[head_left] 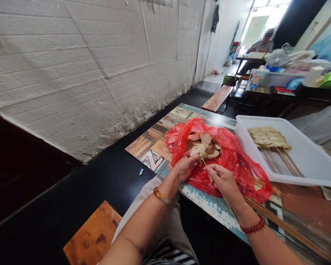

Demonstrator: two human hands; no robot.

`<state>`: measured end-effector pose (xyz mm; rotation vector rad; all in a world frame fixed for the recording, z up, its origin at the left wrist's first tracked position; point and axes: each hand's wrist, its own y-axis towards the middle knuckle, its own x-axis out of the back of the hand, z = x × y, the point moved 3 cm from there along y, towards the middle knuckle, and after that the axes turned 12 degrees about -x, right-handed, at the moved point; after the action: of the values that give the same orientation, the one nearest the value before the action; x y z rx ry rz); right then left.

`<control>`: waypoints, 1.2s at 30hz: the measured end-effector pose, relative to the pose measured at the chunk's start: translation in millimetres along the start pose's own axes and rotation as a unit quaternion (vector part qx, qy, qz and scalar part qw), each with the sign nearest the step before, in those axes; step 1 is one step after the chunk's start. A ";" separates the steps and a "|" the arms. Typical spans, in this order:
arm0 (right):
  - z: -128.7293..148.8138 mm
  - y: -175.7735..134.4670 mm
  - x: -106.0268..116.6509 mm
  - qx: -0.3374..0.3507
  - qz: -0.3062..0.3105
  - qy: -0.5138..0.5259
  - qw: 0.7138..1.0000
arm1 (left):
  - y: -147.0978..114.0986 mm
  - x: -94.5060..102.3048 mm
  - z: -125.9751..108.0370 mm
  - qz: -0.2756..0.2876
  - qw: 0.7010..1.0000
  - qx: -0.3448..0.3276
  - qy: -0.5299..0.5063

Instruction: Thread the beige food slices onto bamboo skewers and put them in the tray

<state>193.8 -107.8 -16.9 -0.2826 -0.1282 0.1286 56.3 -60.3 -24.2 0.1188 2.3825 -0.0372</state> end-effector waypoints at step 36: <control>0.5 -0.2 4.2 0.085 -0.083 -0.114 0.986 | -14.7 -22.7 13.8 -0.028 0.993 -0.103 0.057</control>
<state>197.9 -107.2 -15.9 -0.0847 -0.3646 0.0050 80.8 -77.4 -18.8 -0.0444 2.4863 0.1925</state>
